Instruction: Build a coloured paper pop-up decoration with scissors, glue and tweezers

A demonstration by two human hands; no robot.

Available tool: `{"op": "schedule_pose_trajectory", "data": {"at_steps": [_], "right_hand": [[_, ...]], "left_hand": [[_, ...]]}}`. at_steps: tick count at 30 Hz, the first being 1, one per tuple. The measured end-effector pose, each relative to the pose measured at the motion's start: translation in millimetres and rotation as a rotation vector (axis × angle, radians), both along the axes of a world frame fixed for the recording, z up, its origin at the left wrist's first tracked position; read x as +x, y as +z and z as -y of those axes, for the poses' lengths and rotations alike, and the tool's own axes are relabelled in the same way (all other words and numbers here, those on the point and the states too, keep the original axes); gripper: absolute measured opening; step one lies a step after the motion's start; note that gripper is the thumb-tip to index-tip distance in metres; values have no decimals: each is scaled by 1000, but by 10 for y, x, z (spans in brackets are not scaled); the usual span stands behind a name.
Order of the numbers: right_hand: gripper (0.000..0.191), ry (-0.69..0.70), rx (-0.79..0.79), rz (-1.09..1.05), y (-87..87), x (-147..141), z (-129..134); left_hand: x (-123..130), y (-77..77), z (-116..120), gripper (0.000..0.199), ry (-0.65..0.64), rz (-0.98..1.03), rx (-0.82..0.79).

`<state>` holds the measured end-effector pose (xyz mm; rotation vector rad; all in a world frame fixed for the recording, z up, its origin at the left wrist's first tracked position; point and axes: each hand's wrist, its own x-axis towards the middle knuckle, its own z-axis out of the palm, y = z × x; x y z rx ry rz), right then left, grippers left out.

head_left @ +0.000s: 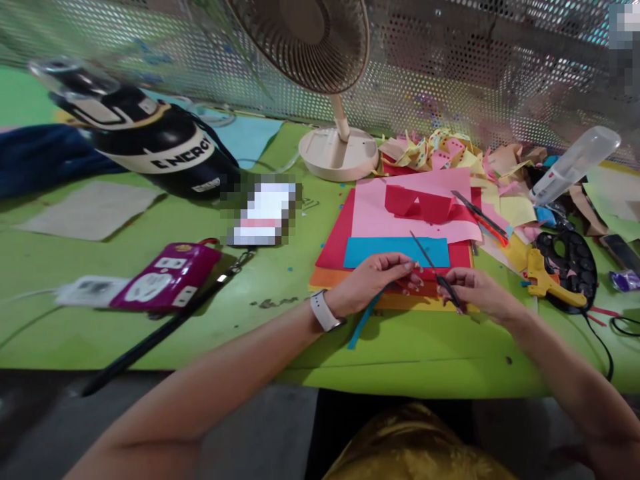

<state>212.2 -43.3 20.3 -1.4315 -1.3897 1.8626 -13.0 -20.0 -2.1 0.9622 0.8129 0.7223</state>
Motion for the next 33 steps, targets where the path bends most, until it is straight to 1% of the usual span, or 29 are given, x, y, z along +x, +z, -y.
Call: {"op": "schedule_pose_trajectory", "data": {"at_steps": [4, 8, 10, 14, 17, 22, 25, 28, 33], "right_hand": [[47, -107, 34, -63, 49, 8, 9], [47, -118, 47, -54, 92, -6, 24], [46, -111, 32, -37, 89, -3, 24], [48, -82, 20, 10, 70, 8, 19], [48, -40, 26, 51, 70, 5, 27], [53, 21, 46, 26, 82, 4, 51], [57, 42, 46, 16, 84, 10, 60], [55, 69, 50, 32, 81, 9, 69], [55, 109, 38, 79, 65, 0, 79]], "left_hand": [[-5, 23, 31, 38, 17, 7, 3], [-5, -15, 37, 38, 49, 56, -8], [-7, -32, 33, 37, 62, 53, 28], [-21, -31, 25, 34, 118, -33, 112], [-34, -24, 23, 32, 114, -46, 109], [-27, -39, 22, 31, 156, 26, 157], [-18, -51, 23, 32, 161, 31, 124], [-16, -47, 20, 32, 139, 11, 99], [-25, -16, 12, 28, 138, -46, 167]]}}
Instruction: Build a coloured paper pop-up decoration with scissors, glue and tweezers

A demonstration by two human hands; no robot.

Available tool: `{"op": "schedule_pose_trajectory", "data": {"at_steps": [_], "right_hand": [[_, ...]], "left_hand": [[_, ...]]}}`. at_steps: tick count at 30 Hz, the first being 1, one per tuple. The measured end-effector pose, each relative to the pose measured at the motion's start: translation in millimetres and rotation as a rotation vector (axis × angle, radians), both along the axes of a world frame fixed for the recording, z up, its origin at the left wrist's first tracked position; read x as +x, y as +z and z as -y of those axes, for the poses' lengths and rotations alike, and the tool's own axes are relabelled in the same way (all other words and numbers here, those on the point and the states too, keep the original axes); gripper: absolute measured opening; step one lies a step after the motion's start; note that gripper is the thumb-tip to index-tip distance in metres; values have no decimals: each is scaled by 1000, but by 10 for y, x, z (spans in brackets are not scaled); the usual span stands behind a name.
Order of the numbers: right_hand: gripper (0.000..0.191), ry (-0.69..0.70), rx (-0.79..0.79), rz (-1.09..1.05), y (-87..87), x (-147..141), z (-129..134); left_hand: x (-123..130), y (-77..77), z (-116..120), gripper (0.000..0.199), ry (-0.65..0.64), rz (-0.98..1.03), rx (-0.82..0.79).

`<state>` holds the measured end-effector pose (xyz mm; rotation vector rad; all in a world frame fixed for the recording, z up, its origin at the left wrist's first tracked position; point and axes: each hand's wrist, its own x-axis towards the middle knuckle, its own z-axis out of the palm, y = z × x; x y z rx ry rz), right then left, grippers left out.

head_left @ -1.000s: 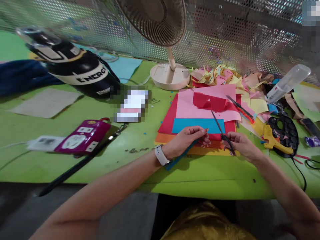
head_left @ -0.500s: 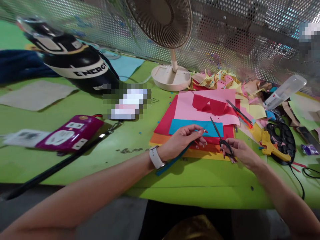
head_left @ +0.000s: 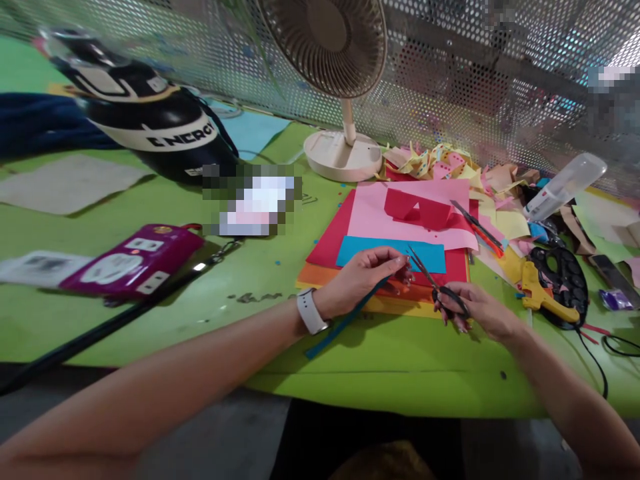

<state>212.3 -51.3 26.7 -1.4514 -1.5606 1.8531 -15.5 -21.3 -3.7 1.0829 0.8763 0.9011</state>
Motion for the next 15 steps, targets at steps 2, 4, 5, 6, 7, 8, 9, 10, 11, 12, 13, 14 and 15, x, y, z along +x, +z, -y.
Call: {"op": "schedule_pose_trajectory", "data": {"at_steps": [2, 4, 5, 6, 7, 8, 9, 10, 11, 12, 13, 14, 15], "right_hand": [[56, -2, 5, 10, -8, 4, -1], [56, -6, 9, 10, -13, 8, -5], [55, -8, 8, 9, -14, 10, -7], [55, -9, 6, 9, -14, 11, -8], [55, -9, 4, 9, -14, 11, -9], [55, -9, 2, 11, -14, 12, -9], [55, -10, 2, 13, -14, 12, -9], [55, -10, 2, 14, -16, 12, -9], [55, -10, 3, 14, -18, 13, -8], [54, -9, 4, 13, -21, 13, -8], [54, -8, 5, 13, -24, 12, -7], [53, -6, 6, 13, -26, 10, -6], [53, -5, 5, 16, -26, 6, -3]], "left_hand": [[-6, 4, 4, 27, -9, -18, 2], [-10, 3, 13, 26, -30, -29, 7], [-10, 2, 17, 26, -37, -32, 21], [-9, 0, 20, 25, -45, -35, 40], [-7, -1, 22, 25, -50, -37, 61], [-5, -3, 22, 25, -48, -38, 83], [-3, -5, 21, 25, -38, -39, 103], [-2, -7, 20, 25, -27, -40, 119], [-1, -11, 18, 25, -19, -44, 125], [-1, -16, 17, 25, -14, -47, 118], [-1, -22, 16, 25, -15, -47, 100], [0, -30, 14, 25, -22, -44, 75], [1, -38, 13, 25, -32, -36, 48]]}}
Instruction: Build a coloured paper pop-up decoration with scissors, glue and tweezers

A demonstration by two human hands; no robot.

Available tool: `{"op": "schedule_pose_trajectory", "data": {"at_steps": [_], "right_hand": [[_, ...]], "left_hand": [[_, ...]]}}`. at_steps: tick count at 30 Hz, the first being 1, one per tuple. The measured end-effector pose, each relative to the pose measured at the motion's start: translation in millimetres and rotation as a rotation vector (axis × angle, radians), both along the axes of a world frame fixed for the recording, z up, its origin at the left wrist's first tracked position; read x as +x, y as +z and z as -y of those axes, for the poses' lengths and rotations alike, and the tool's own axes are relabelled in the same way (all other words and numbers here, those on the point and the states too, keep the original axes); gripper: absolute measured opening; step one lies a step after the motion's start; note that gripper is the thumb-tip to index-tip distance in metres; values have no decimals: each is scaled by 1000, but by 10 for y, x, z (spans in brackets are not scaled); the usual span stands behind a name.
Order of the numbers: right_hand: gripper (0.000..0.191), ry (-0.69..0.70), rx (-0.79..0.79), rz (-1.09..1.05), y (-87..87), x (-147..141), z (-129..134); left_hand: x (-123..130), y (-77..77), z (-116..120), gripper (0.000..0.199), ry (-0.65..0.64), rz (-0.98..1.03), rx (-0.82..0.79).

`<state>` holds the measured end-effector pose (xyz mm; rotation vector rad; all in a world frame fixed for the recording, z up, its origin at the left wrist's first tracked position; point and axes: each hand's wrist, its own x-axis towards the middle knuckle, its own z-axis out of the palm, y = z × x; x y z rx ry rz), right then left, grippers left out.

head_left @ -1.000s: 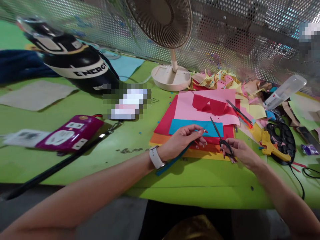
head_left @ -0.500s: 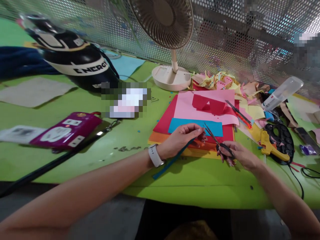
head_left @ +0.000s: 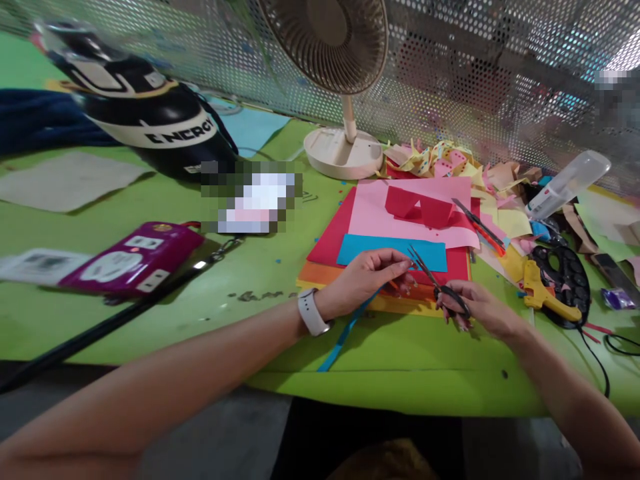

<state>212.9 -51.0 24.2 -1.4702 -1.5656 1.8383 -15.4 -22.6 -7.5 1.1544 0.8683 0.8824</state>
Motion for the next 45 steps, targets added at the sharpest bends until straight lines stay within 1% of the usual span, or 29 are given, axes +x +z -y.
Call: {"op": "schedule_pose_trajectory", "data": {"at_steps": [2, 6, 14, 19, 24, 36, 42, 45], "right_hand": [[52, -3, -2, 13, 8, -13, 8], [52, -22, -2, 43, 46, -50, 37], [53, -55, -14, 68, 86, -90, 66], [52, -38, -4, 76, 68, -74, 52], [56, -48, 15, 85, 72, -69, 39], [54, -83, 34, 69, 50, -85, 23], [54, -86, 64, 80, 46, -71, 24], [55, -84, 81, 94, 44, -57, 27]], "left_hand": [[7, -14, -3, 27, -3, 25, -46], [21, -19, -8, 31, 1, 81, -84], [7, -6, -6, 27, -6, 99, -72], [5, 16, -6, 29, 3, 95, -84], [3, 38, -8, 32, 25, 94, -105], [-8, 41, -24, 26, -3, 60, -70], [-19, 57, -40, 24, 8, -13, -31], [-32, 52, -49, 22, 9, -30, -36]]}}
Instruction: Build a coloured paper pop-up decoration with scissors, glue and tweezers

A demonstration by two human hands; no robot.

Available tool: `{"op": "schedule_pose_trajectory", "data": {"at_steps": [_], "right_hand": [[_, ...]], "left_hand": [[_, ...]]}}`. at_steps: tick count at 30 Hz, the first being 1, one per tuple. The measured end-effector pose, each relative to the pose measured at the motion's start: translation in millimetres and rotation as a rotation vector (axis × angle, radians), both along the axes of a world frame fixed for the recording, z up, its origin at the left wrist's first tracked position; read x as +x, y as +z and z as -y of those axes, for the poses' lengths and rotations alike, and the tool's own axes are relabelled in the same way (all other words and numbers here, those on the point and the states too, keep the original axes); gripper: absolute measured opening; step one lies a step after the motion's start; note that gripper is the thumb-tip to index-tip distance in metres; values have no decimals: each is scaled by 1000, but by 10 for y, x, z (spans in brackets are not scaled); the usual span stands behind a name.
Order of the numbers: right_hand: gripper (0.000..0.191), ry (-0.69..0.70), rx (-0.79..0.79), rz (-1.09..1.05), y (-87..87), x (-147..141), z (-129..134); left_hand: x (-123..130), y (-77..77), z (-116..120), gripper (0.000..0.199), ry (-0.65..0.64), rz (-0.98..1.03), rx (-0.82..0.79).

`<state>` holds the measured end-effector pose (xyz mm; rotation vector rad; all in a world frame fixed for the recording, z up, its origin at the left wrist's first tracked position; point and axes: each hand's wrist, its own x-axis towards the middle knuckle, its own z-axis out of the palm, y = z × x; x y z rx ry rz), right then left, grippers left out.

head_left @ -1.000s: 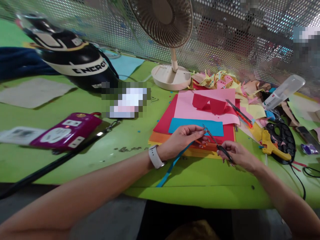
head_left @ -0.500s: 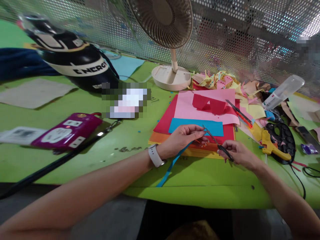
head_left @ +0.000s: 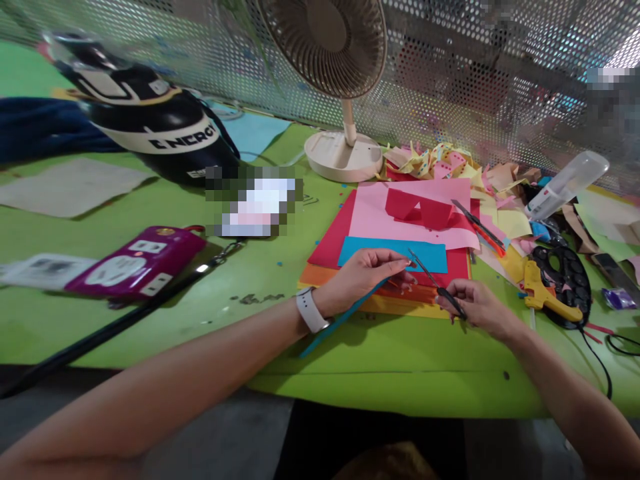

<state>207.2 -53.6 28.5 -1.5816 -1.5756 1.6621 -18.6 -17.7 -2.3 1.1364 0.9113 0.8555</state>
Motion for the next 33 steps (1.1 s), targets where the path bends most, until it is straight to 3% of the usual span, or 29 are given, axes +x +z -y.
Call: {"op": "schedule_pose_trajectory", "data": {"at_steps": [17, 33], "right_hand": [[58, -1, -2, 25, 83, -42, 14], [55, -7, -6, -5, 11, -39, 35]], "left_hand": [[12, 6, -8, 21, 31, 76, -107], [7, -16, 5, 19, 16, 57, -92]]}}
